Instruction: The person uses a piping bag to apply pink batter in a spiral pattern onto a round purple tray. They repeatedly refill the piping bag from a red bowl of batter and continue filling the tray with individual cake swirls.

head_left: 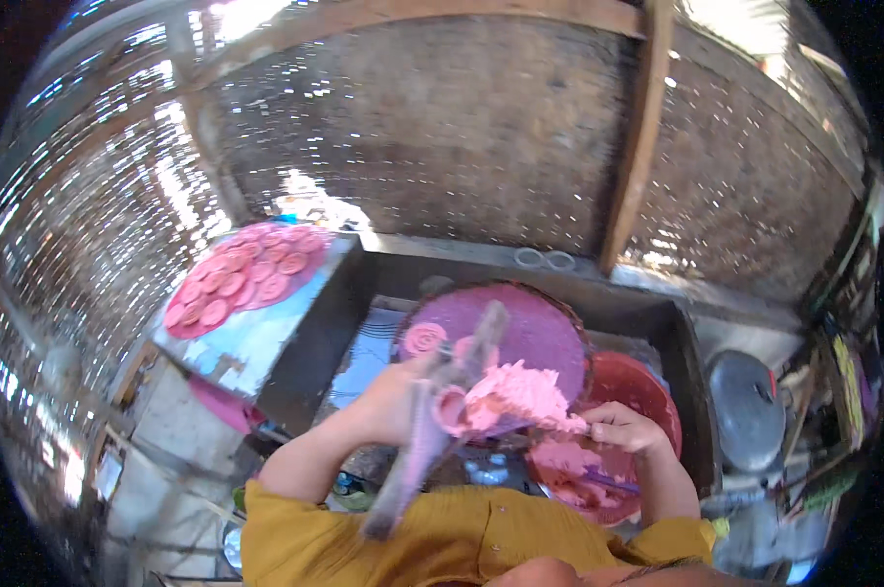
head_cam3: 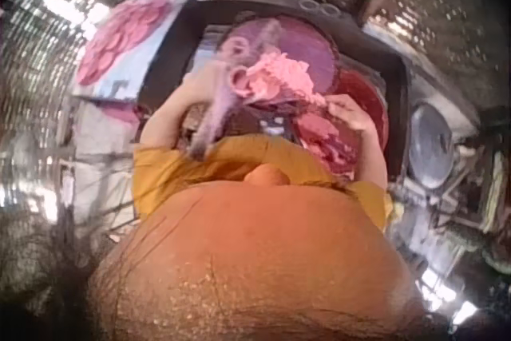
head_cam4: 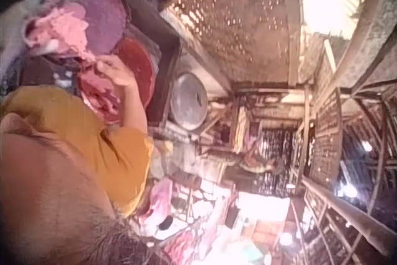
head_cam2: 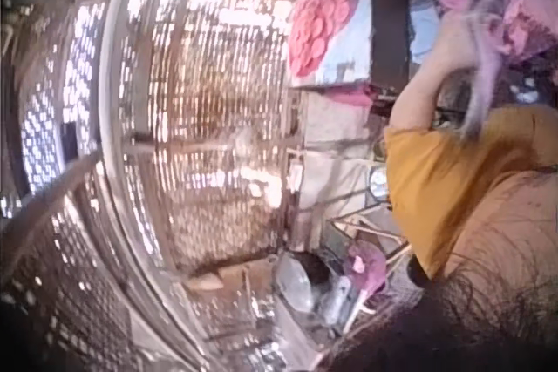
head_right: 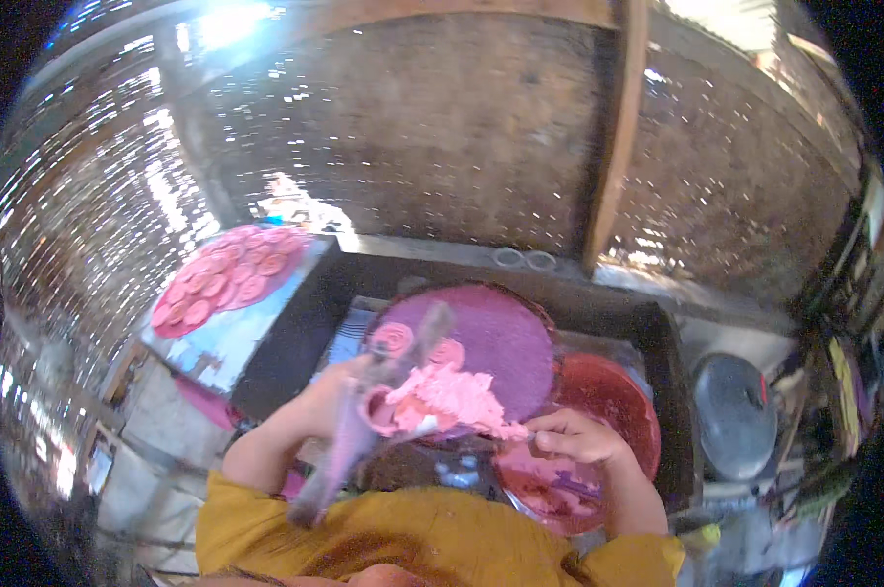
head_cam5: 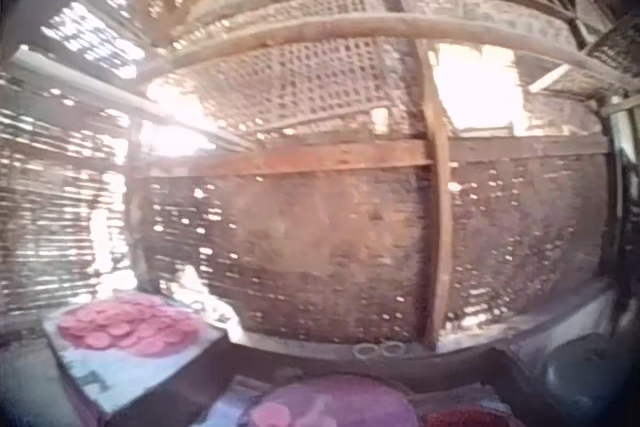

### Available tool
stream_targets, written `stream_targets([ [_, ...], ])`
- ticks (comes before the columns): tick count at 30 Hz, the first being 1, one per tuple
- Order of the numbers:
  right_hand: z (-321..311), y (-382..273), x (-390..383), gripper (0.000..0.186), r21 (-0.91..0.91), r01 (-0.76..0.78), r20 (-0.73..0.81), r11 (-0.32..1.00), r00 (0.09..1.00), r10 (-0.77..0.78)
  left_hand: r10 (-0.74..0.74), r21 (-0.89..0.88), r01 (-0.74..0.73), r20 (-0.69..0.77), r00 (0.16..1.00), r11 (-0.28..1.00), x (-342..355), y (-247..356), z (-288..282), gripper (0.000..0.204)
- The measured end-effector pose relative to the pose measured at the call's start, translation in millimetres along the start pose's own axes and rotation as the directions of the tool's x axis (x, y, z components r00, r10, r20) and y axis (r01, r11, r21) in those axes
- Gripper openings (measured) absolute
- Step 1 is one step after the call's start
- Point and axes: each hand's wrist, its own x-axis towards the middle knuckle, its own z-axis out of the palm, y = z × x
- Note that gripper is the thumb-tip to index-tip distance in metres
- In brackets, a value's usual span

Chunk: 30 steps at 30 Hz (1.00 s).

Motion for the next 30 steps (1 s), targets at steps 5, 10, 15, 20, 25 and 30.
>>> stream_targets([
  [5,7,-105,31,0.036,-0.867,0.252,0.061,0.429,0.91,-0.411,-0.05,0.003,0.05,-0.041,0.998,0.999,-18,-1,-9,0.049],
  [10,64,-185,53,0.028,-0.966,0.187,0.255,-0.178,0.803,-0.539,-0.096,0.103,0.111,-0.136,0.986,0.988,-29,-20,3,0.047],
  [15,108,-150,80,0.016,-0.712,-0.09,0.593,-0.697,0.455,-0.664,-0.076,-0.057,0.065,-0.22,0.973,0.996,-15,-42,2,0.049],
  [20,89,-152,63,0.012,-0.729,0.019,0.597,-0.684,0.508,-0.622,-0.209,-0.019,0.208,-0.098,0.973,0.978,-21,-58,-5,0.045],
  [25,58,-167,25,0.022,-0.949,-0.045,0.266,-0.313,0.421,-0.867,-0.21,-0.079,0.197,-0.22,0.953,0.977,-32,-90,-8,0.044],
  [30,58,-171,42,0.016,-0.936,0.017,0.313,-0.35,0.491,-0.813,-0.224,-0.057,0.217,-0.21,0.952,0.974,-22,-49,-11,0.044],
])
